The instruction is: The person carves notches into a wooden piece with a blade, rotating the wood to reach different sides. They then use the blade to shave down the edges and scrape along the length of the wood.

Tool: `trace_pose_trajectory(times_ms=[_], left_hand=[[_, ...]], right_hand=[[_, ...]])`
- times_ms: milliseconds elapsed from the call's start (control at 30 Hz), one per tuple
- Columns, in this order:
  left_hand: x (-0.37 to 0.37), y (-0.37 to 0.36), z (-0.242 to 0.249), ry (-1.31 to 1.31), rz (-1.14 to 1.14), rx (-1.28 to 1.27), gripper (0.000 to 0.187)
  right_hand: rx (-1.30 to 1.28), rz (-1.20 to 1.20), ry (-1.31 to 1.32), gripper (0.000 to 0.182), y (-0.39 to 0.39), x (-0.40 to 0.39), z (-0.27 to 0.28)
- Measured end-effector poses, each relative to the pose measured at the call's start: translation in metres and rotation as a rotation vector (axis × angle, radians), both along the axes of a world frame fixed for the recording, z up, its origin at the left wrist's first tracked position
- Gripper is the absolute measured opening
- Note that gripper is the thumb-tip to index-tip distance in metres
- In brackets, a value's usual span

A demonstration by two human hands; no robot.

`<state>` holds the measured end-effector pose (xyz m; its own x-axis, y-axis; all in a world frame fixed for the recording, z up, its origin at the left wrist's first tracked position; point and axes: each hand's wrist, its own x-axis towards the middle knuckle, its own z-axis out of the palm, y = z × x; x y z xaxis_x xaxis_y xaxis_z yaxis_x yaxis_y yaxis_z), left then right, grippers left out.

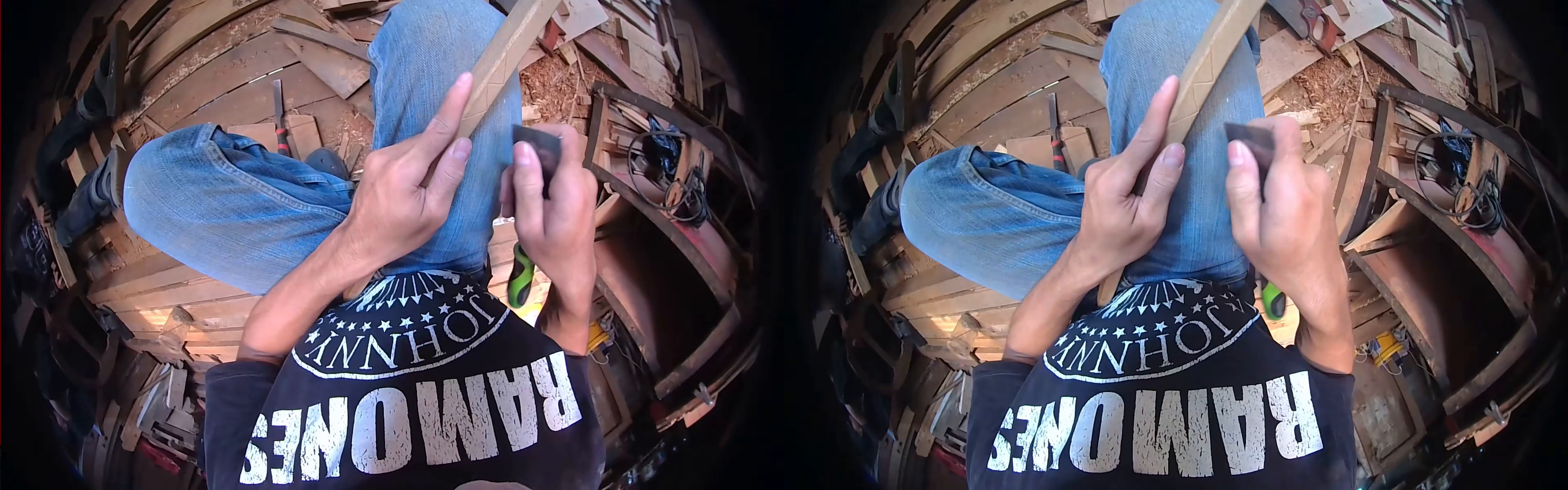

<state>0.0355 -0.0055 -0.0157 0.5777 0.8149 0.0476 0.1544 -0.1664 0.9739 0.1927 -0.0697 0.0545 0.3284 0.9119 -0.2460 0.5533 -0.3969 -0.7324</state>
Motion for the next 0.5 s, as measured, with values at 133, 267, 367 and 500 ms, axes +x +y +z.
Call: trace_pose_trajectory(times_ms=[133,267,367,500], left_hand=[[0.004,-0.004,0.000,-0.060,0.054,0.053,0.055],[0.005,-0.004,0.000,-0.044,0.051,0.067,0.056],[0.005,-0.004,-0.003,-0.053,0.055,0.072,0.056],[0.005,-0.004,-0.005,-0.066,0.051,0.062,0.054]], right_hand=[[0.121,0.016,-0.105,0.012,0.009,-0.005,-0.004],[0.124,0.000,-0.137,0.014,0.018,-0.009,-0.004],[0.114,0.014,-0.148,0.016,0.026,-0.013,0.001],[0.142,0.016,-0.199,0.014,0.030,-0.017,0.000]])
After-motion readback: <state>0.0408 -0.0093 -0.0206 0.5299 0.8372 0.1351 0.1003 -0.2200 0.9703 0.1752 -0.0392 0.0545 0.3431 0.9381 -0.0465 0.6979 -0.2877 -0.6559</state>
